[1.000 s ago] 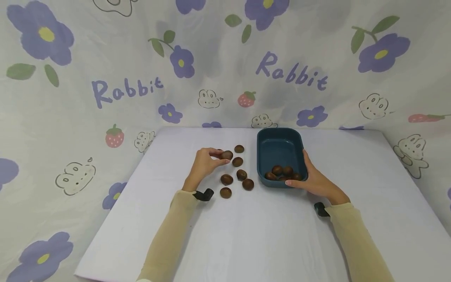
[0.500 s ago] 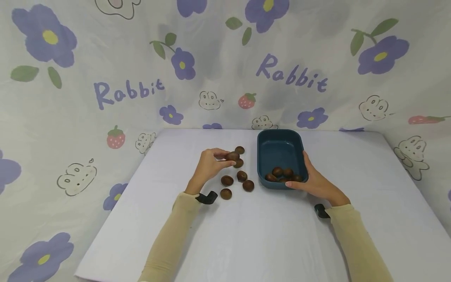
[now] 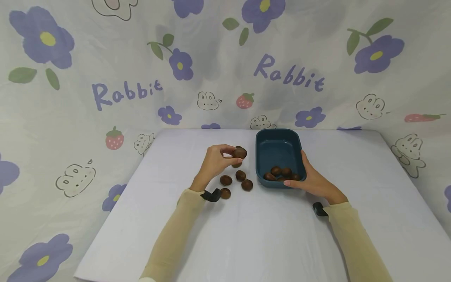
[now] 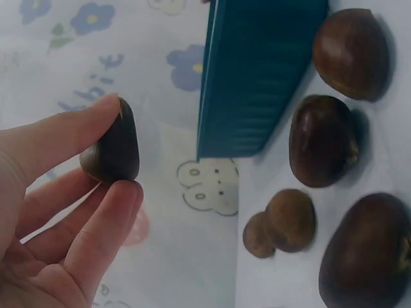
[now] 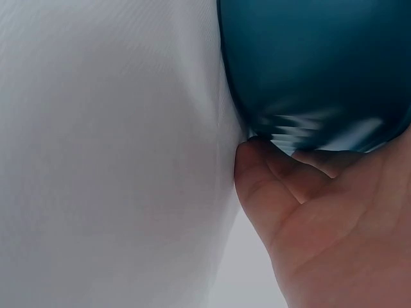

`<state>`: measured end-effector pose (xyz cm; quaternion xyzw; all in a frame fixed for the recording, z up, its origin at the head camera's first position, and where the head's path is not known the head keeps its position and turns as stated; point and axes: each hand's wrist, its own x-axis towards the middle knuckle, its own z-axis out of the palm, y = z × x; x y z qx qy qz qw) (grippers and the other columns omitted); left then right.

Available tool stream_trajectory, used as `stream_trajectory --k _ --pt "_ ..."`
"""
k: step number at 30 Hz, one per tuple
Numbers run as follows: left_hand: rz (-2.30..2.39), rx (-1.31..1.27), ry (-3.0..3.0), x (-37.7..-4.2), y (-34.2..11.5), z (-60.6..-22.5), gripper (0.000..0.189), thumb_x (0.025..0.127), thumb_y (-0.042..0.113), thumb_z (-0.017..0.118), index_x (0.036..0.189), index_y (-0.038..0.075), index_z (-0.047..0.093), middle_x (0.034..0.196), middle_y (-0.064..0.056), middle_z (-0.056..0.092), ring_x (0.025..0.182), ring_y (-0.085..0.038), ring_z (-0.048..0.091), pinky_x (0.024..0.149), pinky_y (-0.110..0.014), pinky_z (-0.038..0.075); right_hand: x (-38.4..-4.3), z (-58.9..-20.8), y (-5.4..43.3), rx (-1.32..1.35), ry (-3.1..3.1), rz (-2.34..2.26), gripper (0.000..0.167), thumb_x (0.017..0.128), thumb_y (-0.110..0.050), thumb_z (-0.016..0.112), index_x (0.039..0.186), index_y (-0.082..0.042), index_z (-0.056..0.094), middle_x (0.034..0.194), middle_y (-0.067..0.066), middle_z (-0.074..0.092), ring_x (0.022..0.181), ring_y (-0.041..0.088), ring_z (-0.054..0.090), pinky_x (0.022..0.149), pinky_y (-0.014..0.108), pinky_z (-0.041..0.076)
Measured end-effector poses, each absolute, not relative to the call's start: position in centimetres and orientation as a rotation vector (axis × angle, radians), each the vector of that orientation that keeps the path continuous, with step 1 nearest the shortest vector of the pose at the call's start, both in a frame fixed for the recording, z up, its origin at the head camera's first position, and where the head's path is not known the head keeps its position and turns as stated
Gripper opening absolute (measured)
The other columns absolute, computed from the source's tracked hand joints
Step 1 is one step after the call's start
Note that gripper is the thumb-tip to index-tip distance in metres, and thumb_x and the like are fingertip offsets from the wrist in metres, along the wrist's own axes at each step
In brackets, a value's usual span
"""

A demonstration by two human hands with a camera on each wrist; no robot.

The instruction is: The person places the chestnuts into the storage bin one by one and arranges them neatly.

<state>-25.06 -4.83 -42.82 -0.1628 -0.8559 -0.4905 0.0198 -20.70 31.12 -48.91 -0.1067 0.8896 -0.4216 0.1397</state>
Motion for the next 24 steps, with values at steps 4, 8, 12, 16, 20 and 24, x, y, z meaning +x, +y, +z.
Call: stream_trajectory --k 4,8,12,16,20,24 --pt "-1.530 -0.522 -2.702 -25.2 -3.8 -42.7 0.044 0.082 0.022 0.089 0.121 0.006 0.075 0.117 -0.010 0.077 0.102 -0.023 0.078 0.081 -0.025 0.063 -20.7 -48.9 31.0 -0.312 2.569 -1.223 0.130 0.090 -0.044 0.078 0.158 -0.032 -0.031 0.172 0.009 -0.024 0.158 0.055 -0.005 0.114 0.084 0.013" --pt "-1.500 -0.589 -2.723 -25.4 -2.7 -42.9 0.044 0.084 0.022 0.088 0.123 0.006 0.074 0.120 -0.010 0.076 0.109 -0.023 0.075 0.084 -0.024 0.062 -20.6 -48.9 31.0 -0.314 2.568 -1.225 0.130 0.090 -0.044 0.078 0.158 -0.033 -0.032 0.173 0.010 -0.023 0.157 0.055 -0.005 0.113 0.084 0.014" --pt "-1.450 -0.648 -2.733 -25.4 -1.5 -43.2 0.041 0.086 0.023 0.086 0.122 0.006 0.075 0.117 -0.007 0.077 0.110 -0.021 0.073 0.086 -0.023 0.061 -20.6 -48.8 31.0 -0.307 2.569 -1.223 0.130 0.090 -0.045 0.078 0.158 -0.033 -0.032 0.172 0.009 -0.024 0.158 0.054 -0.006 0.114 0.084 0.013" --pt "-1.436 -0.662 -2.762 -25.5 -0.6 -43.5 0.040 0.087 0.023 0.085 0.122 0.007 0.075 0.117 -0.007 0.077 0.106 -0.022 0.075 0.084 -0.023 0.061 -20.6 -48.6 31.0 -0.315 2.565 -1.233 0.130 0.090 -0.043 0.078 0.159 -0.029 -0.031 0.172 0.009 -0.024 0.158 0.054 -0.006 0.114 0.084 0.013" --pt "-1.383 -0.691 -2.794 -25.7 0.2 -43.9 0.041 0.087 0.023 0.085 0.123 0.006 0.074 0.118 -0.008 0.077 0.105 -0.021 0.076 0.083 -0.020 0.061 -20.6 -48.6 30.9 -0.322 2.564 -1.239 0.130 0.090 -0.043 0.078 0.160 -0.027 -0.030 0.172 0.010 -0.024 0.158 0.054 -0.006 0.114 0.084 0.014" --pt "-1.324 -0.738 -2.811 -25.9 0.9 -44.2 0.041 0.087 0.023 0.084 0.123 0.006 0.074 0.116 -0.007 0.077 0.105 -0.019 0.075 0.085 -0.020 0.060 -20.7 -48.7 30.9 -0.320 2.571 -1.234 0.129 0.090 -0.043 0.078 0.159 -0.029 -0.030 0.173 0.011 -0.022 0.158 0.055 -0.005 0.114 0.084 0.014"
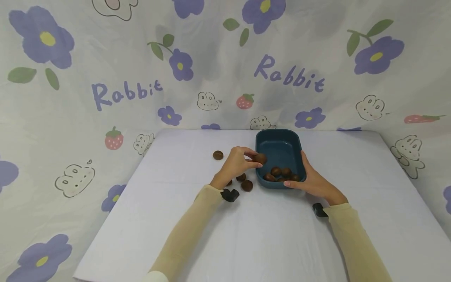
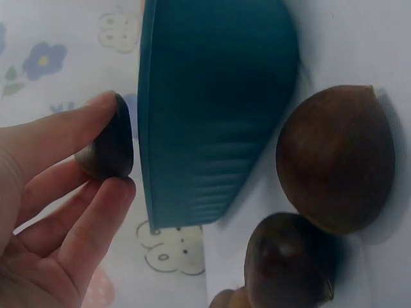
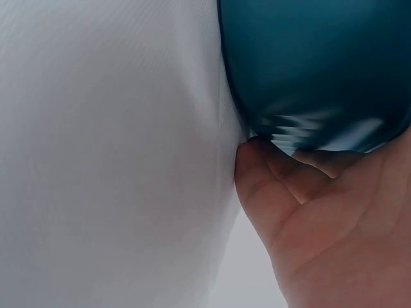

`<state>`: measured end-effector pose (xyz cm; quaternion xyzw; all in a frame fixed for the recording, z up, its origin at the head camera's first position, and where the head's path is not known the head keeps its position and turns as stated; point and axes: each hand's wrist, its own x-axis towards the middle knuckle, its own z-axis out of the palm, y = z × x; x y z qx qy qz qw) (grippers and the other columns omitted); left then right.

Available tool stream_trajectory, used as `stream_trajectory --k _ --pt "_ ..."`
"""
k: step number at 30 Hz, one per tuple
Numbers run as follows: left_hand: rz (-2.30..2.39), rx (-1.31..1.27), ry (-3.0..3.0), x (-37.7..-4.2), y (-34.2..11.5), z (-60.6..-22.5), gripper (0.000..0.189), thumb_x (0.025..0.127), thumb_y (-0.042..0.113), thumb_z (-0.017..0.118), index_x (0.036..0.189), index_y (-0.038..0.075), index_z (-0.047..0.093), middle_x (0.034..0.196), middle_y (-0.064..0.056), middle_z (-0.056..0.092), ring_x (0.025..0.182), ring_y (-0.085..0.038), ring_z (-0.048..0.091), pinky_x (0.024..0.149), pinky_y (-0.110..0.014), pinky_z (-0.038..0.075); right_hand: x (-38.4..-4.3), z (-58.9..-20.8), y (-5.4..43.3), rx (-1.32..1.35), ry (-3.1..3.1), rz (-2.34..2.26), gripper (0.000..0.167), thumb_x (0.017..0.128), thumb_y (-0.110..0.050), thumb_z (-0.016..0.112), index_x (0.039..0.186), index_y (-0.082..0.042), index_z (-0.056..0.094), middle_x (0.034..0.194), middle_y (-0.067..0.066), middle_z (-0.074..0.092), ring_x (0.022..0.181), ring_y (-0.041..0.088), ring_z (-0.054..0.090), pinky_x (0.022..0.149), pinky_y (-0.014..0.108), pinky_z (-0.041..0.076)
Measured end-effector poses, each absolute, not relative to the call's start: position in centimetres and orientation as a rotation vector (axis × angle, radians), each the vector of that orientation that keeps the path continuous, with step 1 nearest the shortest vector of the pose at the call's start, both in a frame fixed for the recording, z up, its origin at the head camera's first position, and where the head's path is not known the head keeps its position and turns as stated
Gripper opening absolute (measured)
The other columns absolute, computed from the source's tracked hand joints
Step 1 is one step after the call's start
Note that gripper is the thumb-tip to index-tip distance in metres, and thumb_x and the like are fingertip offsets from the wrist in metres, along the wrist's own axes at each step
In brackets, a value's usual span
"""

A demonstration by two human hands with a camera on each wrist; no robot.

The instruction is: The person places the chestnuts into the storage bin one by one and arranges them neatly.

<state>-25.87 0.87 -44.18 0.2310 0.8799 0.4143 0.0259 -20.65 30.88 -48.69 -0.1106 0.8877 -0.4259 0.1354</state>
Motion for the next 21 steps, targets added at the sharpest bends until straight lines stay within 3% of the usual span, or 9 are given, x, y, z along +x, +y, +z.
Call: stream_trajectory --k 7,15,21 --pt "1.120 0.769 2.758 -25.8 2.1 -44.1 0.042 0.088 0.028 0.083 0.125 0.008 0.074 0.116 -0.003 0.076 0.107 -0.014 0.071 0.086 -0.020 0.058 -20.7 -48.8 31.0 -0.315 2.564 -1.240 0.127 0.091 -0.044 0.077 0.157 -0.038 -0.032 0.173 0.008 -0.023 0.158 0.054 -0.006 0.113 0.085 0.013" --pt "0.870 0.910 2.828 -26.0 3.1 -44.0 0.040 0.089 0.028 0.083 0.122 0.006 0.075 0.109 -0.003 0.075 0.092 -0.009 0.066 0.076 -0.016 0.054 -20.8 -48.9 31.0 -0.317 2.566 -1.240 0.128 0.091 -0.044 0.077 0.157 -0.038 -0.032 0.172 0.008 -0.024 0.158 0.054 -0.007 0.113 0.085 0.012" --pt "0.578 0.968 2.880 -26.0 3.9 -43.8 0.038 0.091 0.029 0.081 0.123 0.010 0.074 0.120 -0.002 0.074 0.108 -0.014 0.068 0.090 -0.021 0.056 -20.8 -49.1 31.1 -0.332 2.574 -1.250 0.128 0.090 -0.043 0.078 0.157 -0.038 -0.031 0.173 0.008 -0.023 0.158 0.053 -0.006 0.114 0.084 0.012"
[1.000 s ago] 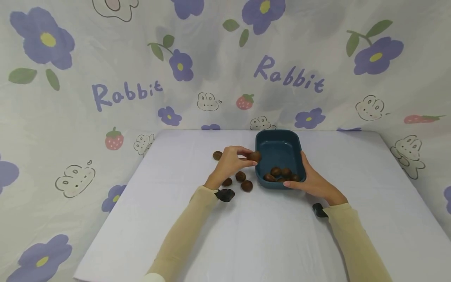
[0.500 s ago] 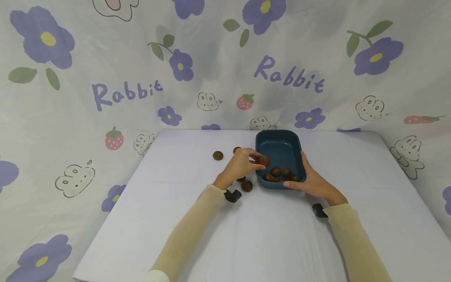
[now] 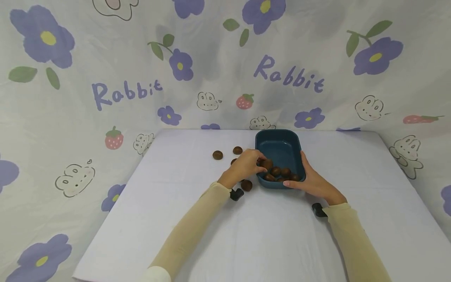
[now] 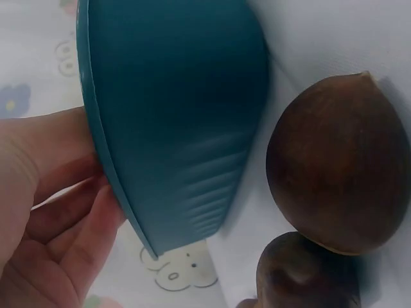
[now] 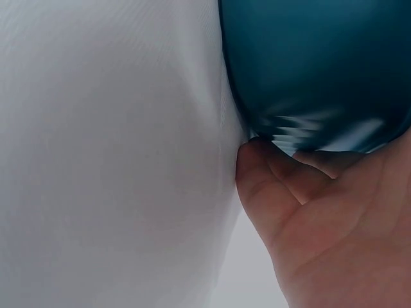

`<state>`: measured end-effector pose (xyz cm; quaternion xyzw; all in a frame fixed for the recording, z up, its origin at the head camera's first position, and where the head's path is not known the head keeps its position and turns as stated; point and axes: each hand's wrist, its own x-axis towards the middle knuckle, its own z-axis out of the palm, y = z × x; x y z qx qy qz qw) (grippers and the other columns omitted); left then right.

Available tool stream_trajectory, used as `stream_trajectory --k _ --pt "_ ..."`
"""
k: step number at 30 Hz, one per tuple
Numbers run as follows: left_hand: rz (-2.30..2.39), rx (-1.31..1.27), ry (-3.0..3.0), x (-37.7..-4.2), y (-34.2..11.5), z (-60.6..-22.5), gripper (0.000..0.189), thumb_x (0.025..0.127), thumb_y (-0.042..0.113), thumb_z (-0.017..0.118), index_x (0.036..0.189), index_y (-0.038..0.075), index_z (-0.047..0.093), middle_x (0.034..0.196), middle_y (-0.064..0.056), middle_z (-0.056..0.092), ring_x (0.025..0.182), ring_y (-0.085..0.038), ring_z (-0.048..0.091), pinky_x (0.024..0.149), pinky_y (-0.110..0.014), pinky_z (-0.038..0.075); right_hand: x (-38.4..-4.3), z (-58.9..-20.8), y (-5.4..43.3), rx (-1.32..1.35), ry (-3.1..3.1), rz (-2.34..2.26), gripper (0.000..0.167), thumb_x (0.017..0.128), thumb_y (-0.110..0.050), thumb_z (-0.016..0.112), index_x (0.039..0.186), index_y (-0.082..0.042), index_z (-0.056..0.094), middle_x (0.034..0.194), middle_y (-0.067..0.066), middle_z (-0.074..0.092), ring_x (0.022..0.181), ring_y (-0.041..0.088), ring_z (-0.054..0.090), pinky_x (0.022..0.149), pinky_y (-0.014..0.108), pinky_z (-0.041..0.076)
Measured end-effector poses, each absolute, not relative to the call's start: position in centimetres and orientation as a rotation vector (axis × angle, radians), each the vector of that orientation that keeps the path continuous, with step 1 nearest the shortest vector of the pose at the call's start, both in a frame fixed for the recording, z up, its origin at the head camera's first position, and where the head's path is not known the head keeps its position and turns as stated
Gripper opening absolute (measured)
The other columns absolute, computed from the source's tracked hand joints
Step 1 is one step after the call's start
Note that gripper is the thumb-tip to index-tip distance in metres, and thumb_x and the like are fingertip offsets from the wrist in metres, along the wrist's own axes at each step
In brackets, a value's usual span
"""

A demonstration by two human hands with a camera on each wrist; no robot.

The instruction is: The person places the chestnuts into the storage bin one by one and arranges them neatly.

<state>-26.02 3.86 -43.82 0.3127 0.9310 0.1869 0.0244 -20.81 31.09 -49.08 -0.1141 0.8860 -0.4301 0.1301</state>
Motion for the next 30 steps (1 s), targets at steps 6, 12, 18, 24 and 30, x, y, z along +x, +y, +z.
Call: stream_trajectory --k 6,12,18,24,30 --pt "0.372 1.009 2.914 -25.9 4.6 -43.8 0.032 0.089 0.027 0.082 0.117 0.012 0.076 0.118 0.001 0.076 0.107 -0.014 0.071 0.088 -0.022 0.057 -20.8 -49.1 31.0 -0.327 2.584 -1.243 0.128 0.090 -0.043 0.078 0.158 -0.037 -0.030 0.173 0.009 -0.022 0.158 0.055 -0.003 0.113 0.084 0.014" --pt "0.189 1.070 2.958 -25.8 5.2 -44.0 0.026 0.088 0.028 0.084 0.109 0.014 0.077 0.105 0.003 0.078 0.088 -0.010 0.072 0.074 -0.020 0.057 -20.7 -49.0 30.8 -0.322 2.580 -1.240 0.129 0.090 -0.042 0.079 0.159 -0.035 -0.030 0.173 0.009 -0.022 0.158 0.055 -0.003 0.113 0.084 0.015" --pt "0.103 1.076 2.985 -26.0 5.5 -44.2 0.024 0.087 0.031 0.084 0.103 0.016 0.075 0.095 0.005 0.077 0.077 -0.008 0.067 0.065 -0.021 0.053 -20.6 -49.0 30.9 -0.322 2.579 -1.239 0.129 0.090 -0.043 0.078 0.159 -0.033 -0.031 0.173 0.010 -0.022 0.157 0.056 -0.003 0.112 0.085 0.015" --pt "0.043 1.056 2.991 -26.3 5.8 -44.4 0.022 0.088 0.034 0.083 0.102 0.018 0.075 0.093 0.005 0.076 0.075 -0.010 0.067 0.065 -0.026 0.053 -20.7 -49.3 30.9 -0.332 2.581 -1.255 0.128 0.090 -0.042 0.078 0.158 -0.038 -0.030 0.173 0.007 -0.022 0.158 0.053 -0.005 0.113 0.085 0.012" --pt "0.036 1.051 2.991 -26.6 6.0 -44.4 0.028 0.087 0.040 0.082 0.109 0.022 0.078 0.100 0.006 0.079 0.079 -0.012 0.071 0.069 -0.029 0.056 -20.6 -48.9 30.9 -0.332 2.584 -1.249 0.128 0.090 -0.042 0.078 0.159 -0.035 -0.030 0.173 0.008 -0.022 0.158 0.054 -0.004 0.113 0.085 0.014"
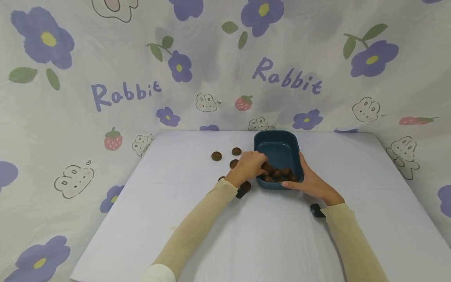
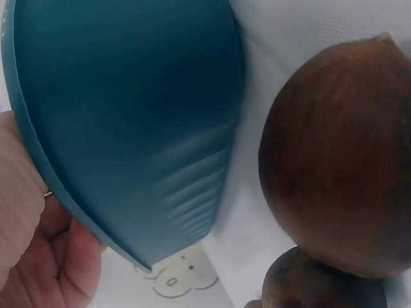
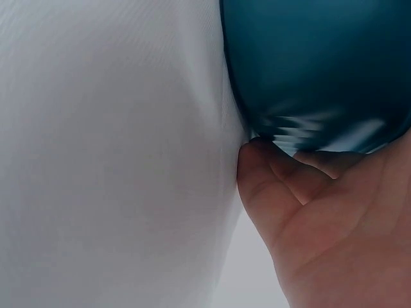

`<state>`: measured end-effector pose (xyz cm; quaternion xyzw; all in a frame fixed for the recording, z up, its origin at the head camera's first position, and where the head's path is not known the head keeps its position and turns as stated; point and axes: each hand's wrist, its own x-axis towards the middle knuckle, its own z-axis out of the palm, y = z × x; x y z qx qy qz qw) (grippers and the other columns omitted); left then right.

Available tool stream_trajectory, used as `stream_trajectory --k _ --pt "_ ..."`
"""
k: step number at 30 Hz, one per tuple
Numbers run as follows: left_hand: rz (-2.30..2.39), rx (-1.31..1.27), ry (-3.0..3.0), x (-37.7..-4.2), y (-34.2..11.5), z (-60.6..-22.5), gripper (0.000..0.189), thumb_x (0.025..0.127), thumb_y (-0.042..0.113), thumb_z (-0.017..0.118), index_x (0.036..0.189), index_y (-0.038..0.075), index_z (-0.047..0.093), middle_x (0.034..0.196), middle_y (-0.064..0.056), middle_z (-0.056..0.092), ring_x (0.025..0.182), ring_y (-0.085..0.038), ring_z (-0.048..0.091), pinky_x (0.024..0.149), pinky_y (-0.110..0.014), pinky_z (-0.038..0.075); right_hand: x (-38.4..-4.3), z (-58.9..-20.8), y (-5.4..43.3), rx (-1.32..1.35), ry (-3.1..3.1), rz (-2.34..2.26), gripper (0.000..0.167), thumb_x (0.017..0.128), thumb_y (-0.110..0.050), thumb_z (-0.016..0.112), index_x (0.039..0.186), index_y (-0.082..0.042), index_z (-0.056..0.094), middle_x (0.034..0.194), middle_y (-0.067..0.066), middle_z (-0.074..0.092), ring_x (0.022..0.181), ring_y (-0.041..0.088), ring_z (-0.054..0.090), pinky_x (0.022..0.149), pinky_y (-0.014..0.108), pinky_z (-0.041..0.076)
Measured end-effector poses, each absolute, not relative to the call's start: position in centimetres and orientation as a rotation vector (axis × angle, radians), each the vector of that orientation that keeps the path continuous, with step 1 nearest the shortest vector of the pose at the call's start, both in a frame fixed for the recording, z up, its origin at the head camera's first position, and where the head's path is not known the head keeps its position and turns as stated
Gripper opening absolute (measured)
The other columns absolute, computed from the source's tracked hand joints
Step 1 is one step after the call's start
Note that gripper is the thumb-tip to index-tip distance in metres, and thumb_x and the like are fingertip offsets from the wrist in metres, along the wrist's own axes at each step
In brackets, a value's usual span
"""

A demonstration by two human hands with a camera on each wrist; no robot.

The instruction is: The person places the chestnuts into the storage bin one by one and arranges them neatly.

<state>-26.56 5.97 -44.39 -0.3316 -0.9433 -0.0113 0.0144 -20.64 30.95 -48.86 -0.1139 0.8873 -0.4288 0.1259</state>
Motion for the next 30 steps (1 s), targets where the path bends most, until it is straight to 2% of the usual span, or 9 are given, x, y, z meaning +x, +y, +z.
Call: stream_trajectory --k 11,15,19,24,30 --pt "-0.013 -1.075 -2.915 -26.6 5.8 -44.3 0.028 0.091 0.047 0.075 0.108 0.024 0.079 0.095 0.008 0.078 0.074 -0.008 0.067 0.066 -0.026 0.055 -20.3 -48.6 30.7 -0.319 2.571 -1.248 0.129 0.090 -0.043 0.078 0.159 -0.033 -0.031 0.173 0.009 -0.023 0.158 0.055 -0.004 0.113 0.084 0.015" --pt "-0.334 -1.074 -2.938 -26.6 4.9 -44.0 0.031 0.097 0.042 0.072 0.117 0.020 0.078 0.107 0.007 0.078 0.092 -0.008 0.071 0.078 -0.024 0.058 -20.4 -48.6 30.8 -0.307 2.571 -1.230 0.129 0.090 -0.045 0.077 0.159 -0.031 -0.031 0.172 0.010 -0.024 0.157 0.056 -0.004 0.112 0.085 0.015" --pt "-0.783 -1.042 -2.881 -26.4 3.2 -43.4 0.035 0.100 0.036 0.069 0.126 0.012 0.074 0.121 0.001 0.076 0.110 -0.012 0.070 0.093 -0.024 0.058 -20.4 -48.5 30.8 -0.318 2.574 -1.228 0.128 0.090 -0.044 0.077 0.159 -0.030 -0.031 0.172 0.011 -0.024 0.157 0.057 -0.004 0.112 0.085 0.015" --pt "-1.131 -0.974 -2.758 -25.9 0.3 -42.3 0.035 0.101 0.031 0.068 0.129 0.009 0.071 0.123 -0.003 0.074 0.111 -0.015 0.070 0.096 -0.028 0.058 -20.4 -48.4 30.8 -0.324 2.573 -1.237 0.129 0.090 -0.043 0.077 0.159 -0.030 -0.031 0.172 0.011 -0.024 0.157 0.056 -0.004 0.113 0.084 0.015" --pt "-1.309 -0.776 -2.687 -25.3 -3.6 -41.9 0.031 0.100 0.029 0.070 0.124 0.011 0.074 0.120 -0.004 0.077 0.105 -0.018 0.071 0.092 -0.035 0.060 -20.4 -48.4 30.8 -0.315 2.573 -1.230 0.129 0.090 -0.043 0.078 0.159 -0.031 -0.031 0.172 0.011 -0.024 0.157 0.056 -0.004 0.112 0.084 0.015"
